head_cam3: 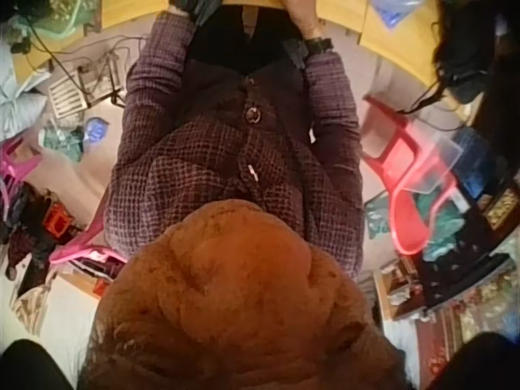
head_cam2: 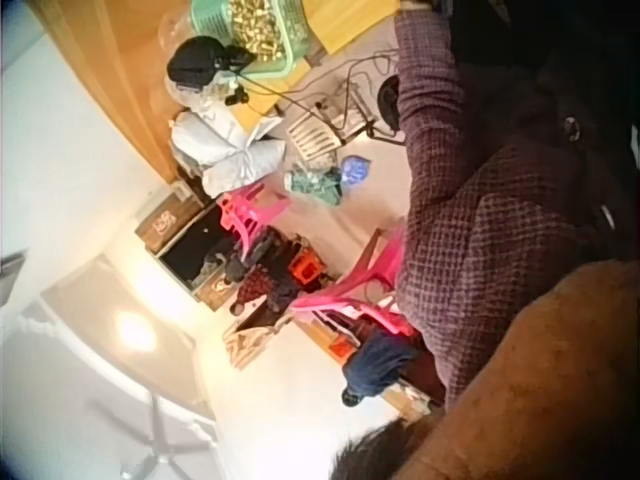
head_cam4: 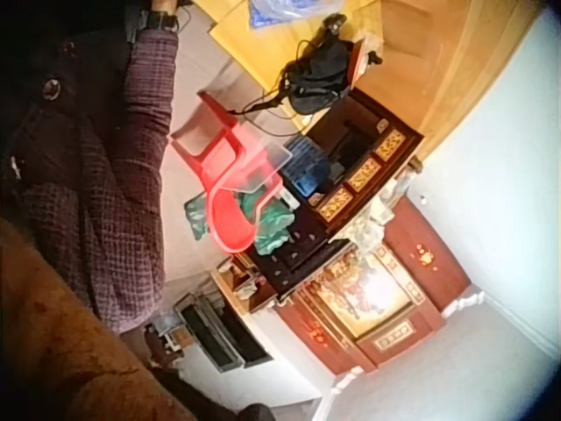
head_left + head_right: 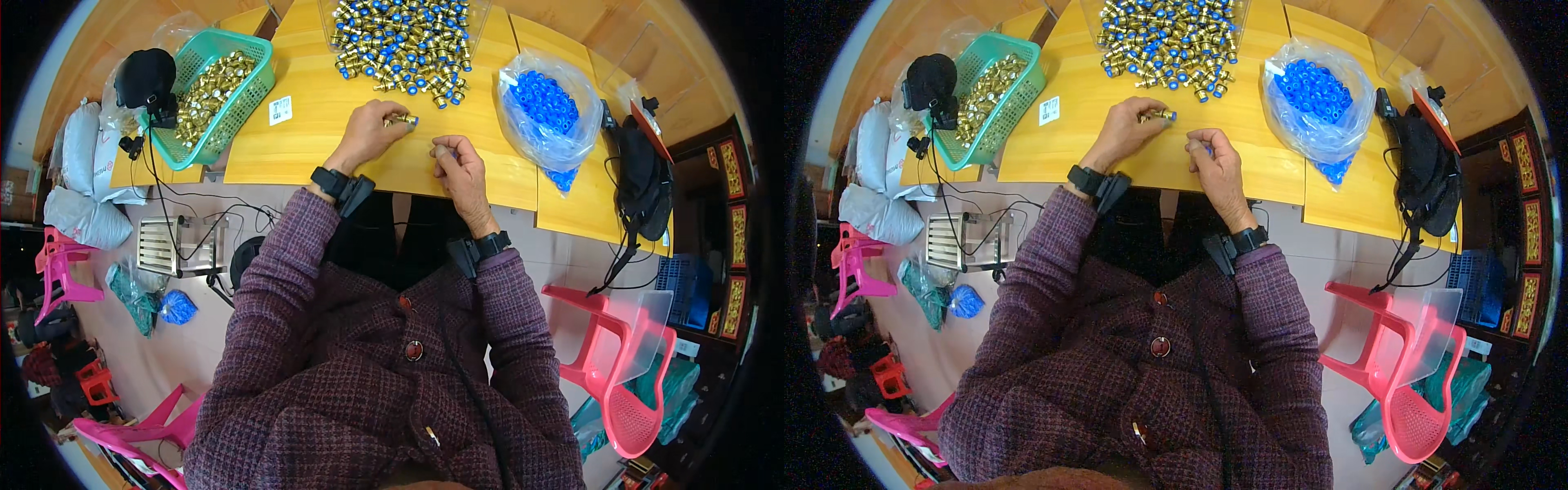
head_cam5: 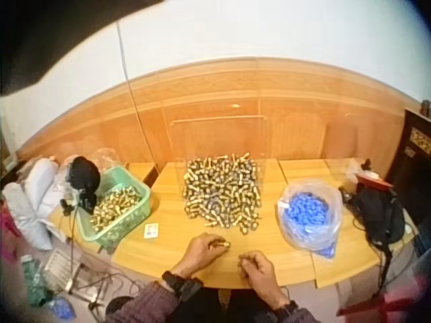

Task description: Assembling small brass and blue plastic components by hand at a workstation.

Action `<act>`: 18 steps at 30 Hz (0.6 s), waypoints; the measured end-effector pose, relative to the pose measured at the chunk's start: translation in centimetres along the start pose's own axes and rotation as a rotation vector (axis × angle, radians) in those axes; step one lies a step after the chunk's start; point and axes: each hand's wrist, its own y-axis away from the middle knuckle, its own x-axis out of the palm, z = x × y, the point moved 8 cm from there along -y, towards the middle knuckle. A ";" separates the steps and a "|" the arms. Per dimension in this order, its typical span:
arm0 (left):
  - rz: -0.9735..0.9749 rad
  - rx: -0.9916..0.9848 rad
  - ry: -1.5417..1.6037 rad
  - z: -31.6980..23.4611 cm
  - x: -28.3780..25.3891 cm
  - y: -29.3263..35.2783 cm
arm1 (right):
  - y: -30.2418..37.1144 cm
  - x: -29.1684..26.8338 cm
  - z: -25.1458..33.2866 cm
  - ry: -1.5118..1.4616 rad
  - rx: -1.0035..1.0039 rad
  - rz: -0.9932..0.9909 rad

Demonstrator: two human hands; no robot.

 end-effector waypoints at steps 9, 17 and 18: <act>0.234 -0.341 0.516 -1.7 2.4 3.2 | -0.2 -0.2 0.1 0.016 -0.096 0.000; 0.144 0.039 0.425 -2.8 2.2 2.9 | -0.2 0.0 0.1 0.052 -0.108 0.008; 0.176 -0.014 0.458 -2.6 2.4 2.9 | -0.2 0.0 0.1 0.052 -0.111 0.005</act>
